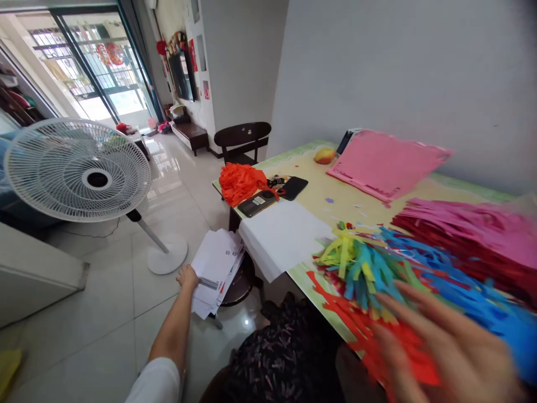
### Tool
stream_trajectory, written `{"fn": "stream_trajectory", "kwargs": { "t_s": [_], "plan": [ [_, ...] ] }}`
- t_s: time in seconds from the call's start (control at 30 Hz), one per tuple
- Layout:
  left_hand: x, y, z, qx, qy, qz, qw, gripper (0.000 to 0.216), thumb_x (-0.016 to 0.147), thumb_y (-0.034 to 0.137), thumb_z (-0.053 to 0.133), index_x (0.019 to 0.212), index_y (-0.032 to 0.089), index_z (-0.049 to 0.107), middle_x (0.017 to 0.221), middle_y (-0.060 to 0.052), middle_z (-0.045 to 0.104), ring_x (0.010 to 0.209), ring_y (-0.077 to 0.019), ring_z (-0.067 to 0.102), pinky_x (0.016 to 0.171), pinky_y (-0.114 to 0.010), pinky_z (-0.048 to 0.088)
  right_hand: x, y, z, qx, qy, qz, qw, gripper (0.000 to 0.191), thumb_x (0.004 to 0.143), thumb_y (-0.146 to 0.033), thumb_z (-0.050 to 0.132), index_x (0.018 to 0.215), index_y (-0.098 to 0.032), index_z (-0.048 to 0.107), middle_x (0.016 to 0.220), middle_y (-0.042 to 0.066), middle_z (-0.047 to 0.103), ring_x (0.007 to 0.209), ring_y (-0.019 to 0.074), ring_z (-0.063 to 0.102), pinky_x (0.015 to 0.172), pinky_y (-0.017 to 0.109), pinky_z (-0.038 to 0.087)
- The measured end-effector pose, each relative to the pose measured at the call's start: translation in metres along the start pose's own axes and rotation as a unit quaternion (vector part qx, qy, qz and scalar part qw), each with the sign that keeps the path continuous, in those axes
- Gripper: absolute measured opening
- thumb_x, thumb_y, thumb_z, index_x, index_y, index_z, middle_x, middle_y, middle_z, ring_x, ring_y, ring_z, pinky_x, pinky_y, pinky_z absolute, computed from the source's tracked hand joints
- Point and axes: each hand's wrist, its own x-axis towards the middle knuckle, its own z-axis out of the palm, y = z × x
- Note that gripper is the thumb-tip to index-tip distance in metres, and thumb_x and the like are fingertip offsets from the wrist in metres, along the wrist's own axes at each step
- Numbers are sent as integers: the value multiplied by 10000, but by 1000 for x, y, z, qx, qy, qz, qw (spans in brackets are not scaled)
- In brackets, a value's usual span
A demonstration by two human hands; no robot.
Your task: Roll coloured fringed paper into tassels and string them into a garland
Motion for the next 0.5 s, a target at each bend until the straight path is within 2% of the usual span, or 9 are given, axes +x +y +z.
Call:
{"fn": "stream_trajectory", "kwargs": {
  "t_s": [0.07, 0.13, 0.23, 0.33, 0.4, 0.47, 0.5],
  "plan": [
    [-4, 2, -5, -22, 16, -2, 1000, 348, 908, 313, 575, 1216, 154, 549, 1238, -103, 569, 1063, -236, 591, 884, -454, 515, -12, -6, 15, -7, -23, -43, 999, 421, 888, -313, 536, 1301, -390, 512, 1298, 86, 542, 1186, 341, 515, 980, 558, 415],
    [-11, -3, -15, -56, 26, -3, 998, 332, 907, 318, 577, 1193, 151, 561, 1193, -95, 591, 1015, -220, 609, 851, -429, 529, -25, -4, 30, 30, -64, -63, 995, 360, 904, -304, 519, 1264, -326, 535, 1259, 99, 567, 1131, 314, 566, 928, 504, 485],
    [-30, -22, -44, -118, 55, 4, 992, 278, 924, 321, 543, 1132, 139, 570, 1071, -79, 629, 920, -196, 633, 803, -387, 529, -45, 0, 52, 100, -115, -58, 987, 290, 913, -267, 512, 1197, -284, 566, 1204, 86, 618, 1078, 259, 619, 874, 406, 546],
    [-62, -47, -78, -187, 111, 33, 976, 221, 954, 300, 414, 1094, 159, 511, 1009, -92, 641, 936, -224, 645, 800, -341, 499, -56, -3, 76, 162, -155, -6, 974, 242, 916, -248, 515, 1144, -277, 591, 1164, 70, 652, 1067, 224, 637, 868, 352, 563],
    [-93, -55, -94, -239, 132, 54, 960, 247, 944, 374, 374, 1098, 196, 451, 1007, -83, 653, 939, -225, 655, 769, -298, 502, -54, -8, 91, 204, -167, 50, 963, 276, 919, -273, 512, 1188, -259, 573, 1212, 83, 635, 1116, 225, 615, 912, 370, 546],
    [-133, -51, -98, -321, 97, 85, 938, 332, 903, 501, 409, 1084, 224, 430, 919, -43, 675, 821, -208, 673, 694, -275, 515, -50, -7, 99, 264, -172, 117, 942, 421, 910, -336, 520, 1315, -225, 485, 1338, 115, 558, 1208, 246, 554, 963, 404, 513],
    [-156, -45, -95, -390, 40, 115, 913, 382, 861, 543, 477, 1070, 225, 443, 866, -29, 679, 758, -204, 668, 666, -277, 515, -49, -4, 99, 298, -172, 156, 926, 509, 901, -378, 526, 1371, -206, 430, 1386, 131, 516, 1241, 260, 526, 972, 413, 505]
  ]
}}
